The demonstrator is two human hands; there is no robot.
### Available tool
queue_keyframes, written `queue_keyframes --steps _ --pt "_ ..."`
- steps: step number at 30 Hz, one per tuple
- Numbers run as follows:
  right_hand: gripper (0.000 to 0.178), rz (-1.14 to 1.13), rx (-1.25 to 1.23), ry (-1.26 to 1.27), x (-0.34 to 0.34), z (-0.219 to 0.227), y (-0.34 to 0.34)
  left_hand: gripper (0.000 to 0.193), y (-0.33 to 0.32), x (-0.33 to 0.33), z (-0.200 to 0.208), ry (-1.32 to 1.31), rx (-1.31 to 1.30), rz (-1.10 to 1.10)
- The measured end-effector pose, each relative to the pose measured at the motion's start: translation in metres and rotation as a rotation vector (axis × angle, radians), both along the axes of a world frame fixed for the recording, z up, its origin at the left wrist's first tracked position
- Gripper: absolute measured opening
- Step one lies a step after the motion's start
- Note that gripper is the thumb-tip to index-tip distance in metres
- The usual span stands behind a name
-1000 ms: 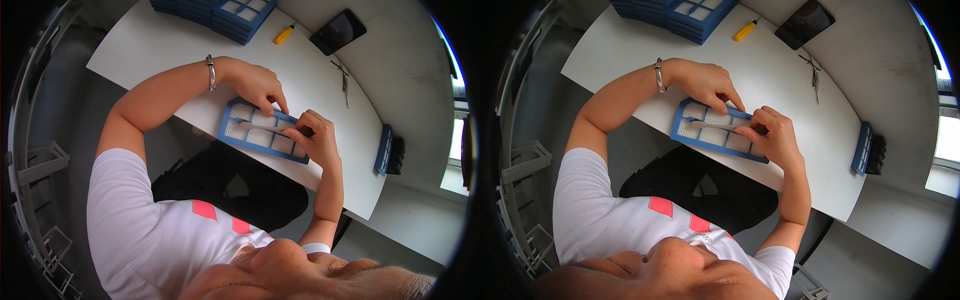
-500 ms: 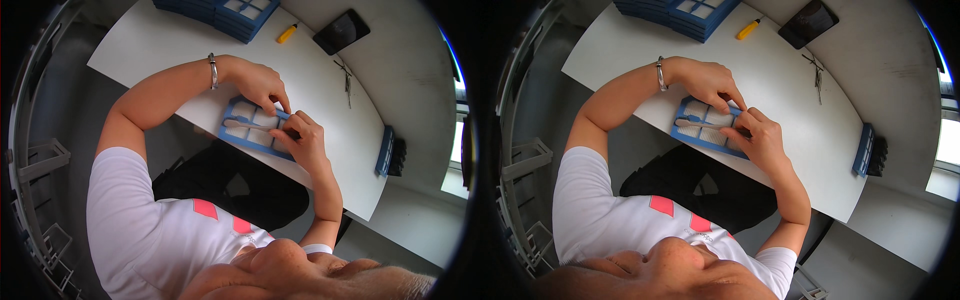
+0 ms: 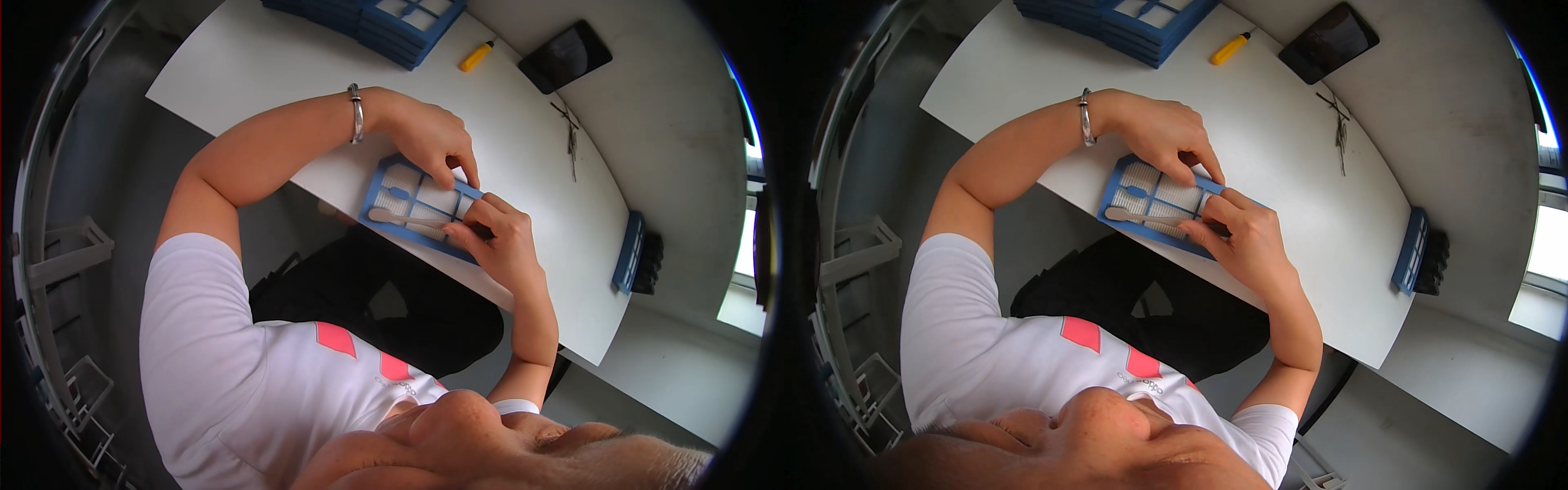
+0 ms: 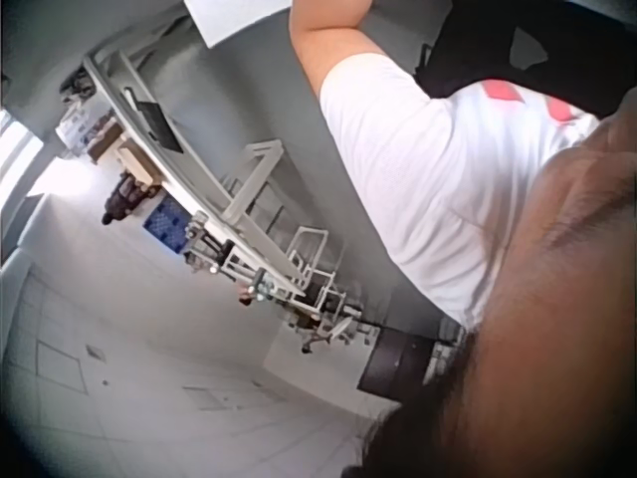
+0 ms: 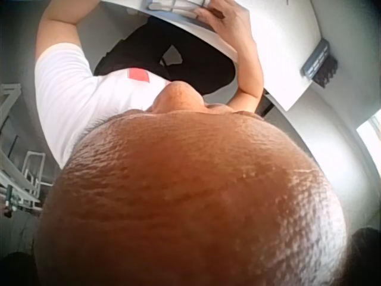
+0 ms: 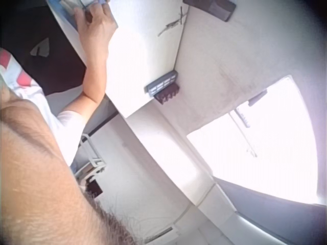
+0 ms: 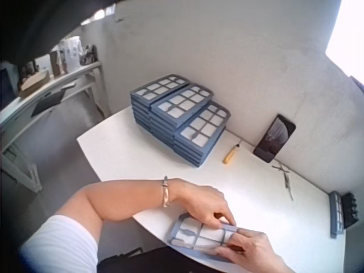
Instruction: The person cleans rectangular filters using a small brush. They pick up one filter at a time, brush the mesh surfaces, and then set the cleaned filter aside on a stack of other filters.
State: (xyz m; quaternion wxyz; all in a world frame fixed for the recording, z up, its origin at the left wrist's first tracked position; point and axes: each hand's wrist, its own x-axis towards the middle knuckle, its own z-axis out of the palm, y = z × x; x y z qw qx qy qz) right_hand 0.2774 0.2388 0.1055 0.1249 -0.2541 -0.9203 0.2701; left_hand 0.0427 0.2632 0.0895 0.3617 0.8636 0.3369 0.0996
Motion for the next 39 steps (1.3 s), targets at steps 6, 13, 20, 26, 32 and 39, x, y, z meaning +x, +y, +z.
queue_keyframes --steps 6,13,20,26,32,39 --pt "0.028 -0.015 0.005 0.028 -0.003 -0.001 0.002 0.044 0.002 0.000 0.001 0.008 0.005 -0.011" --pt "0.028 -0.016 -0.027 0.033 0.000 -0.001 0.004 0.044 0.001 0.001 0.001 -0.005 0.000 -0.010" --pt "0.028 -0.014 -0.059 -0.013 0.003 0.000 0.005 0.044 0.001 0.000 -0.002 -0.012 0.000 -0.002" --pt "0.028 -0.076 -0.036 0.021 0.006 0.004 0.009 0.045 0.004 0.004 0.001 0.033 -0.001 -0.013" --pt "0.029 -0.124 -0.008 -0.036 0.006 0.011 0.014 0.046 0.003 0.001 -0.001 0.009 -0.019 0.003" --pt "0.029 -0.055 -0.150 -0.118 0.011 0.016 0.015 0.045 0.004 0.001 0.002 0.001 -0.028 -0.018"
